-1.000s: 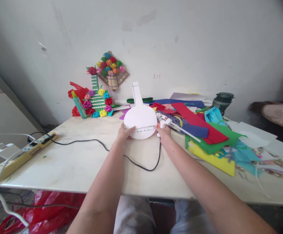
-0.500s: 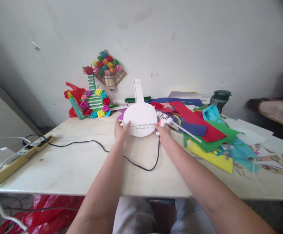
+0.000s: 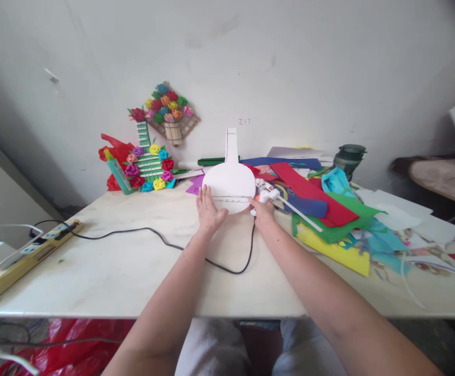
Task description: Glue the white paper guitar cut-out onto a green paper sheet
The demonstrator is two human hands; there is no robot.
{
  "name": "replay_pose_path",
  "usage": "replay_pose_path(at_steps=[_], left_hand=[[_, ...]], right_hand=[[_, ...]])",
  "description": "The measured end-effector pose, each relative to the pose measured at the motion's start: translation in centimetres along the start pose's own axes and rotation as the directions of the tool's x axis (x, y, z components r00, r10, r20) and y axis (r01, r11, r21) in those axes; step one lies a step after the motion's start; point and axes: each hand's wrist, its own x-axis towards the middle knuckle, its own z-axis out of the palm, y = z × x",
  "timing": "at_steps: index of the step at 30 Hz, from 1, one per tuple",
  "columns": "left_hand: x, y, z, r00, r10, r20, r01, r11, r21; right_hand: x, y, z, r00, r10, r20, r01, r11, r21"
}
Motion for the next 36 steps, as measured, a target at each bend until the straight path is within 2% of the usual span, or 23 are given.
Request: replay_pose_path(at_steps=[4,10,13,17,20,25,36], left_hand=[[-0.2,0.0,0.2,0.995,0.076,0.057,-0.079,0.996,0.046],[-0.7,0.9,0.2,0.982,0.185,0.044,-0.190,0.960,0.207],[-0.7,1.1,0.2,0.984,0.171,0.050,-0.178,0.943,0.282],[-0.3,0.8,0.0,0.989,0.150,0.003,-0.142,0.931,0.337],[0.0,0.2,-0.1,0.987,0.160,-0.031,-0.143,0.938,0.315],[0.3,-0.5,0.0,0.989,0.107,-0.100,-0.077,0.961,0.265],[1.0,-1.7,0.7,0.993,0.034,-0.111,-0.025,0.997,0.079]], right_hand=[[0.0,-0.3,0.2,1.000,0.009,-0.026,-0.009,1.000,0.000],[-0.4,-0.6,0.5,1.000,0.000,-0.015,0.000,1.000,0.023],[-0.8,-0.8,0.8,1.000,0.002,-0.008,-0.002,1.000,0.029],[-1.3,-1.3,1.0,1.000,0.013,0.014,-0.014,0.998,0.066],[-1.6,-1.8,1.1,0.999,0.030,0.016,-0.032,0.997,0.073],[-1.6,-2.2,1.1,0.999,0.046,-0.002,-0.046,0.996,0.081],[-1.6,-2.5,1.1,0.996,0.035,0.083,-0.044,0.993,0.113]])
